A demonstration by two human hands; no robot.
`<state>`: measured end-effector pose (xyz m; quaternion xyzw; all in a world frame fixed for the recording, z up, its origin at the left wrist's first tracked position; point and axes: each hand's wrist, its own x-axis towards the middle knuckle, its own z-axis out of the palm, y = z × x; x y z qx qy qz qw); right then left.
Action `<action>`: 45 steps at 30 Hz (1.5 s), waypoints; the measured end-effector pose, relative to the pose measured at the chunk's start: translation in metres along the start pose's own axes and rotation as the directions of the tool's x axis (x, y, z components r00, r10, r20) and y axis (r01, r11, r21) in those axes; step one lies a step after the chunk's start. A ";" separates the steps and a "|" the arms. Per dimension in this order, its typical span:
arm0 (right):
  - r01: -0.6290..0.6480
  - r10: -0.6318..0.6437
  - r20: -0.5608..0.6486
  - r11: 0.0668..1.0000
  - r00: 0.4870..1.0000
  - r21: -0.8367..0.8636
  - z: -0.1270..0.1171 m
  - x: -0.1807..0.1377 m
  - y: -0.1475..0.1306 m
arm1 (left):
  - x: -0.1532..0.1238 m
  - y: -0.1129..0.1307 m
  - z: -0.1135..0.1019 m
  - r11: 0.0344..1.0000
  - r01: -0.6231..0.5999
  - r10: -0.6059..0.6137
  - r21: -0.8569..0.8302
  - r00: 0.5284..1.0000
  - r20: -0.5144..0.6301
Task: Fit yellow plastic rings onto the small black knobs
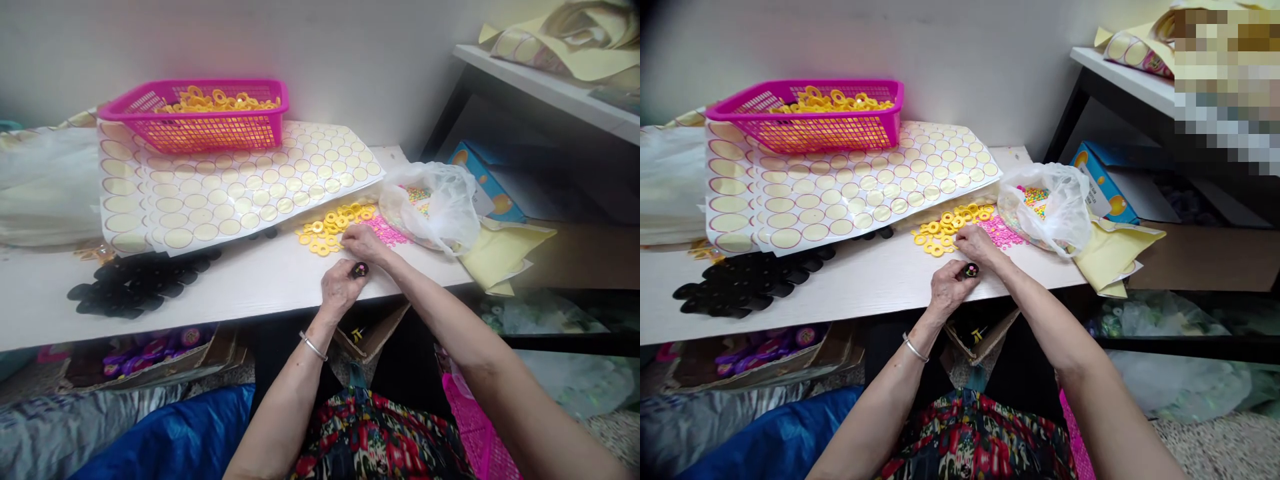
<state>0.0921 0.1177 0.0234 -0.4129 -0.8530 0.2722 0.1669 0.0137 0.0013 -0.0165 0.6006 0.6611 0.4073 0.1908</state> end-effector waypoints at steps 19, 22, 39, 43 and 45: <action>0.106 -0.022 0.206 0.908 0.978 -0.406 0.003 0.028 -0.017 | 0.002 -0.001 0.004 0.998 0.015 -0.016 -0.056 1.000 -0.002; 0.074 -0.042 0.123 0.960 0.991 -0.270 0.002 0.025 -0.009 | 0.002 -0.001 0.003 0.999 0.017 -0.017 -0.051 1.000 -0.001; -0.085 0.082 -0.071 0.995 0.994 -0.046 -0.011 -0.104 0.026 | 0.002 -0.001 0.001 0.999 0.011 -0.011 -0.049 1.000 0.005; -0.090 0.065 -0.119 0.973 0.991 -0.214 -0.004 -0.110 0.022 | 0.001 -0.002 0.001 0.999 -0.012 0.013 -0.046 1.000 0.007; -0.070 0.043 -0.199 0.989 0.979 -0.132 -0.004 -0.110 0.020 | 0.001 -0.002 0.001 0.999 -0.002 0.003 -0.042 1.000 0.011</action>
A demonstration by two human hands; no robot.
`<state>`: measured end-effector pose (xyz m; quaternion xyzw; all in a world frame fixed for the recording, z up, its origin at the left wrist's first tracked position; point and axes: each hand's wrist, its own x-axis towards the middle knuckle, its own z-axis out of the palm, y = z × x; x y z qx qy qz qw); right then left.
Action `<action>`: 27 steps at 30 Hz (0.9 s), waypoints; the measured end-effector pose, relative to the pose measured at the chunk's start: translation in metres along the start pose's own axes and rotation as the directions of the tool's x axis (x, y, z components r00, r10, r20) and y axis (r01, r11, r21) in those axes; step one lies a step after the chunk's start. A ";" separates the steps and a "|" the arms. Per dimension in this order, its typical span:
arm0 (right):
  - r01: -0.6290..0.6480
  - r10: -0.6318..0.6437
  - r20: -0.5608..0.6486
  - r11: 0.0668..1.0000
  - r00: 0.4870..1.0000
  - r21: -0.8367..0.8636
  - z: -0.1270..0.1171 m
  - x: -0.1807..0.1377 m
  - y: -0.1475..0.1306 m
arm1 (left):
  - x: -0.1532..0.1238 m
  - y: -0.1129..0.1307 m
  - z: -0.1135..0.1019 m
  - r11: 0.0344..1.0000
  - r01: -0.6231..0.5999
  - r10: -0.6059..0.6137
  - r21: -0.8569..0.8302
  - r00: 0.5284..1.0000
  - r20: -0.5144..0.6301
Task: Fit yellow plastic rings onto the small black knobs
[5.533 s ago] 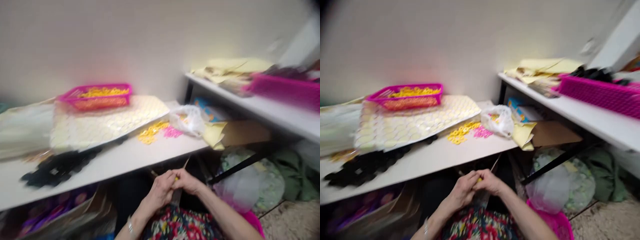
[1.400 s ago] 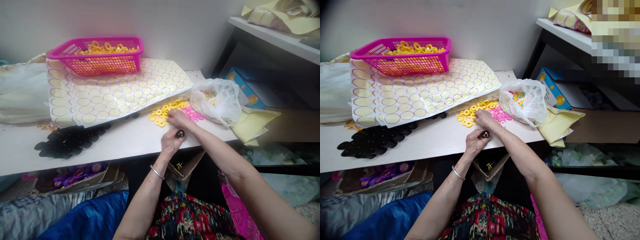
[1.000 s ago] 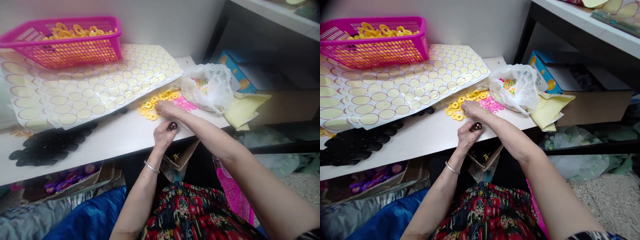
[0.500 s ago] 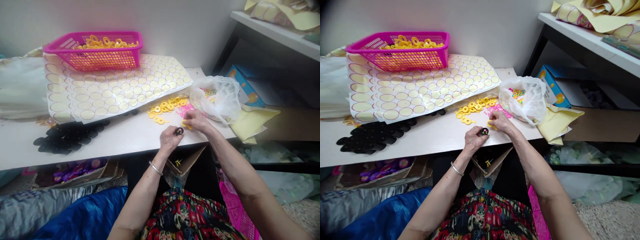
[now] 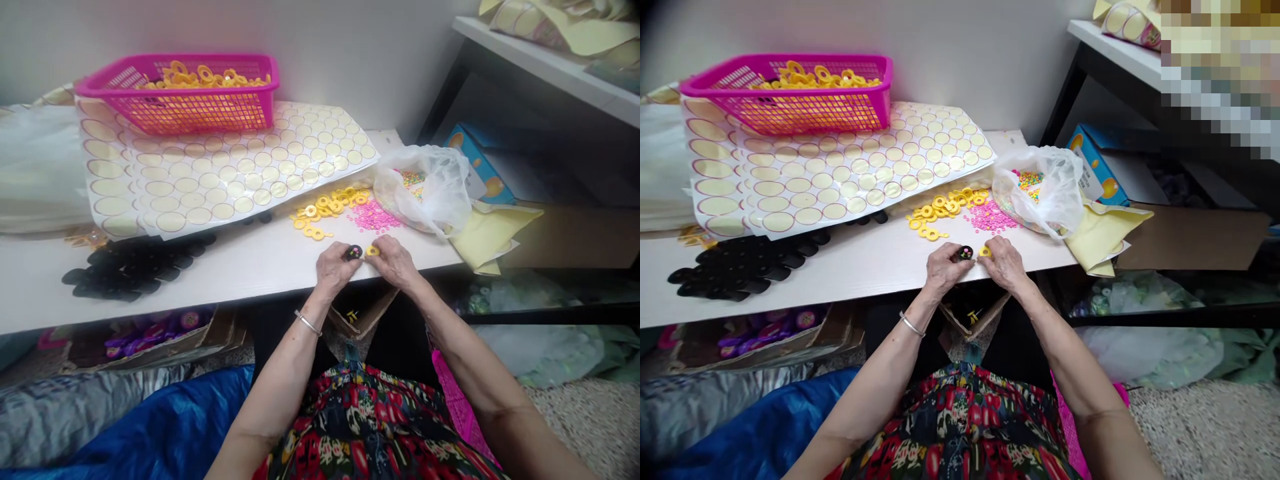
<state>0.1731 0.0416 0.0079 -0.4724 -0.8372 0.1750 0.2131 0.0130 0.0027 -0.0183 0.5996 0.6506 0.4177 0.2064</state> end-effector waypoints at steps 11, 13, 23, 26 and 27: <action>0.170 -0.173 0.128 0.985 0.977 0.037 -0.016 0.017 -0.034 | -0.001 0.000 -0.001 0.999 0.013 -0.015 0.031 0.999 0.050; 0.173 -0.170 0.161 0.985 0.972 -0.007 -0.015 0.018 -0.036 | -0.001 0.001 -0.002 0.999 0.011 -0.012 0.032 0.999 0.051; 0.139 -0.132 0.167 0.990 0.977 -0.031 -0.009 0.020 -0.043 | 0.002 -0.003 -0.011 0.935 0.104 -0.105 -0.340 0.994 0.016; 0.085 -0.101 0.111 0.986 0.989 0.141 -0.003 0.021 -0.040 | 0.008 -0.003 -0.011 0.851 0.244 -0.225 -0.466 0.970 0.098; 0.058 -0.078 0.083 0.973 0.993 0.225 -0.001 0.020 -0.039 | 0.010 -0.002 -0.010 0.842 0.260 -0.229 -0.473 0.966 0.123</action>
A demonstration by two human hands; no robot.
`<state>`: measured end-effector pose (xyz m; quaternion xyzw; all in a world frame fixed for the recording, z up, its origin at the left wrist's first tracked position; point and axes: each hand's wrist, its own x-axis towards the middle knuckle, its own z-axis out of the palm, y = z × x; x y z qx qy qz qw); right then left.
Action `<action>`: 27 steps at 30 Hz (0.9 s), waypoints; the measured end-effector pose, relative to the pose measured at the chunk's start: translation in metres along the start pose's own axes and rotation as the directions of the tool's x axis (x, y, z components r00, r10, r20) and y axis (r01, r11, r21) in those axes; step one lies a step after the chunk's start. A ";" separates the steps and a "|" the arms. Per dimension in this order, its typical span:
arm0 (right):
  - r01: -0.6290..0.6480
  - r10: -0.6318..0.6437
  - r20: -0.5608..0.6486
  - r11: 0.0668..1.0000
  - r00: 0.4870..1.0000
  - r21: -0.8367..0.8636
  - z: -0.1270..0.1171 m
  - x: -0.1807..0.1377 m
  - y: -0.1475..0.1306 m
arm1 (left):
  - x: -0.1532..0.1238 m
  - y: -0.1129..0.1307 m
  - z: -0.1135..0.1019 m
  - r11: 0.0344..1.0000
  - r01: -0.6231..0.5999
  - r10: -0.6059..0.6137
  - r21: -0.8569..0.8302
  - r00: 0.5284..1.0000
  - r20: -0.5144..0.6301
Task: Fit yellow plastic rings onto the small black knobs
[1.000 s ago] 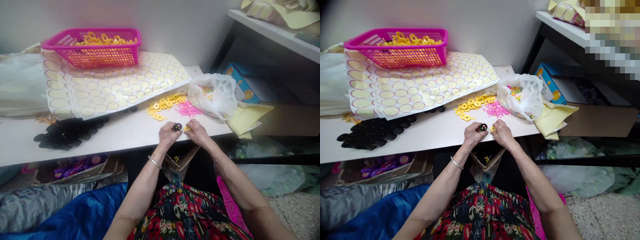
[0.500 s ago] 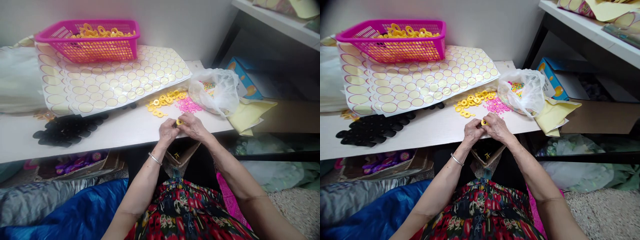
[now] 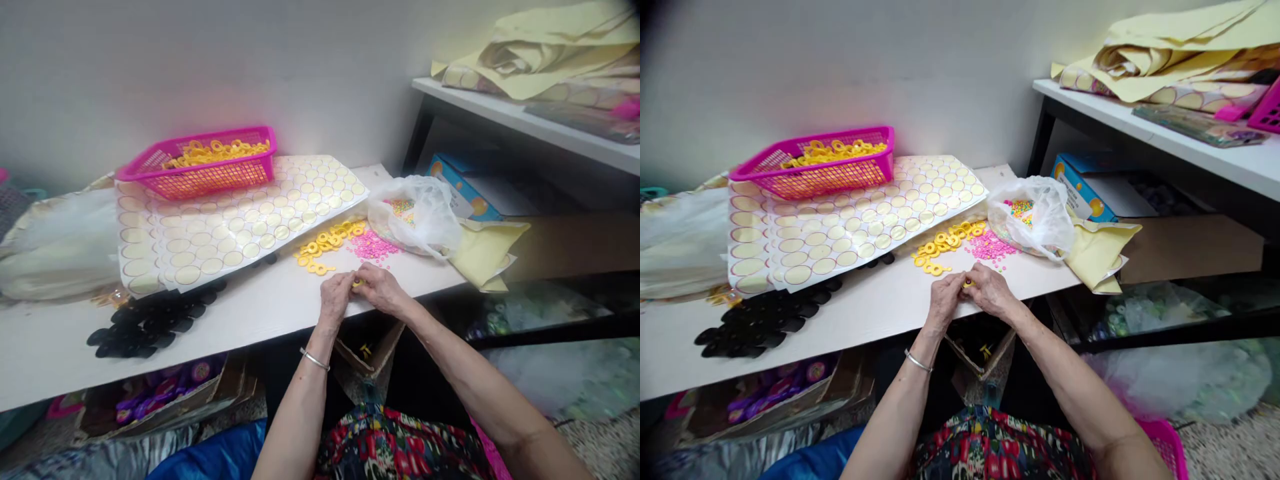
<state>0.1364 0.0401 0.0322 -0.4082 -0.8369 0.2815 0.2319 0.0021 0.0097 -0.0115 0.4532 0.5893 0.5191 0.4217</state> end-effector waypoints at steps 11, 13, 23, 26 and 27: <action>-0.354 0.517 0.015 0.565 0.856 0.745 0.022 -0.001 -0.003 | 0.000 0.006 0.006 0.995 -0.022 0.024 0.095 0.999 -0.022; -0.392 0.580 0.028 0.514 0.814 0.763 0.026 0.001 -0.004 | 0.000 0.008 0.008 0.997 0.022 -0.020 0.070 0.999 -0.034; -0.421 0.651 0.056 0.420 0.757 0.804 0.028 0.007 -0.005 | 0.001 0.011 0.018 0.976 0.182 -0.193 -0.118 0.976 -0.097; -0.414 0.672 0.049 0.396 0.739 0.820 0.032 0.006 -0.004 | 0.001 0.009 0.019 0.975 0.179 -0.194 -0.131 0.975 -0.106; -0.409 0.668 0.058 0.382 0.742 0.828 0.032 0.005 -0.003 | 0.001 0.008 0.019 0.975 0.180 -0.194 -0.132 0.976 -0.099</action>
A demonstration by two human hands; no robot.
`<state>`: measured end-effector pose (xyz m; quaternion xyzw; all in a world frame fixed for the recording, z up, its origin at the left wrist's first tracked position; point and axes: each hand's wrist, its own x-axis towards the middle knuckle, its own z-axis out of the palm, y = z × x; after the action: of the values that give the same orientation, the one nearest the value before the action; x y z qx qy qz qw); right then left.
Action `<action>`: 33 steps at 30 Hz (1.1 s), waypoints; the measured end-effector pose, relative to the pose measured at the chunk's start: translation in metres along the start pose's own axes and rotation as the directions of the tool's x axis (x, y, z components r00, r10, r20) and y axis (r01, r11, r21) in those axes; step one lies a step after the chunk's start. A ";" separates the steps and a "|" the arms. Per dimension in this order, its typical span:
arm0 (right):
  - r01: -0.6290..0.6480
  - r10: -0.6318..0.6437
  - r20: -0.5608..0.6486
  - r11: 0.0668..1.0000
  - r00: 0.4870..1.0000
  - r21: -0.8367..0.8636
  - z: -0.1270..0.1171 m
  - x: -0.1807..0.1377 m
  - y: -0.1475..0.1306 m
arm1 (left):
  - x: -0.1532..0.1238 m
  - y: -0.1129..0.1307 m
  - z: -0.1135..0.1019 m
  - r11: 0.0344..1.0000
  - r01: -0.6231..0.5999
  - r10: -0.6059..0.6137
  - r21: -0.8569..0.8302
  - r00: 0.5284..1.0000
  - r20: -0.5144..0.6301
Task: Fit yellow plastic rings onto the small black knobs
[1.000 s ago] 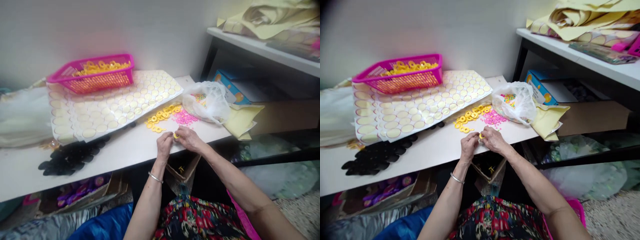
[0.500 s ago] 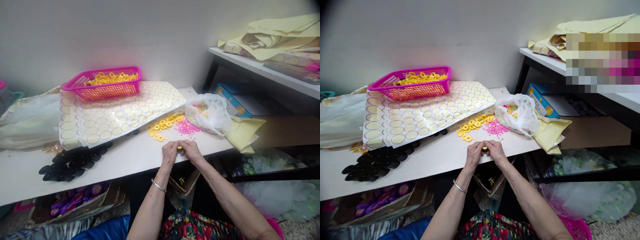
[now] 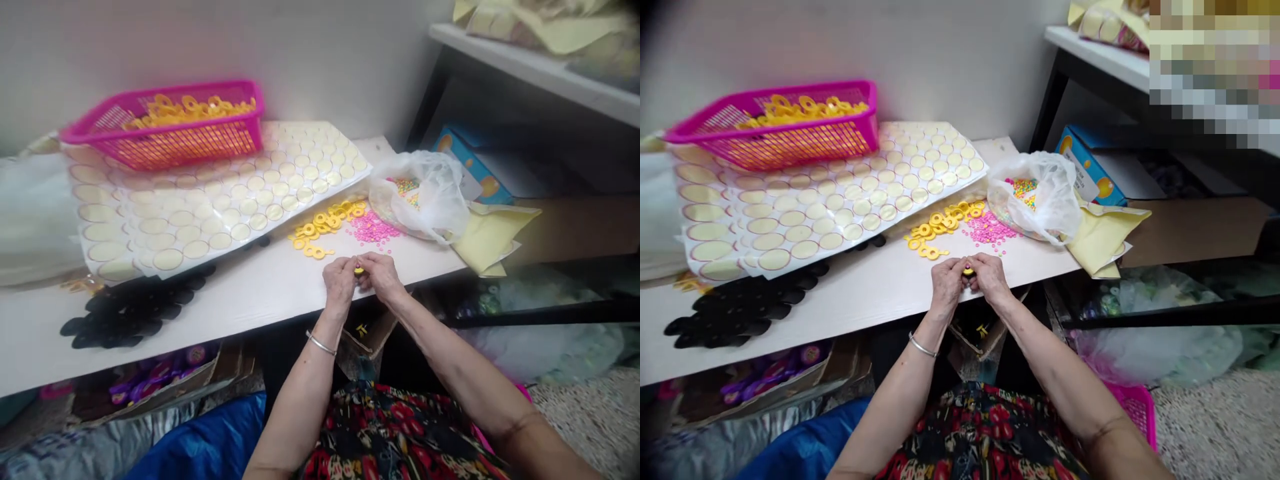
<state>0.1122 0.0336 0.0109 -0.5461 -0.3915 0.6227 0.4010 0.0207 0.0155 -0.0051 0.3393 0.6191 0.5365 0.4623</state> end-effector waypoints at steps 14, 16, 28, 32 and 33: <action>-0.066 0.067 0.081 0.998 0.994 -0.008 0.000 -0.002 -0.008 | 0.008 0.005 -0.004 0.996 0.043 -0.045 0.083 0.999 0.022; -0.054 0.054 0.044 0.998 0.998 -0.016 0.003 -0.002 -0.007 | 0.008 0.001 -0.003 0.994 0.013 -0.014 0.105 1.000 0.010; -0.025 0.021 -0.058 0.998 0.998 -0.060 0.006 0.001 -0.005 | 0.011 -0.005 0.004 0.988 -0.011 0.015 0.153 1.000 -0.020; -0.021 0.021 0.082 1.000 0.996 0.001 0.000 -0.003 -0.003 | 0.009 0.000 -0.001 0.990 0.027 -0.031 0.137 0.999 0.029; -0.011 0.010 0.128 1.000 0.992 0.004 -0.002 -0.004 -0.004 | 0.010 0.003 -0.003 0.989 0.041 -0.051 0.140 0.997 0.065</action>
<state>0.1151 0.0313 0.0160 -0.5063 -0.4121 0.6592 0.3730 0.0142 0.0237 -0.0045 0.3744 0.6462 0.4694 0.4711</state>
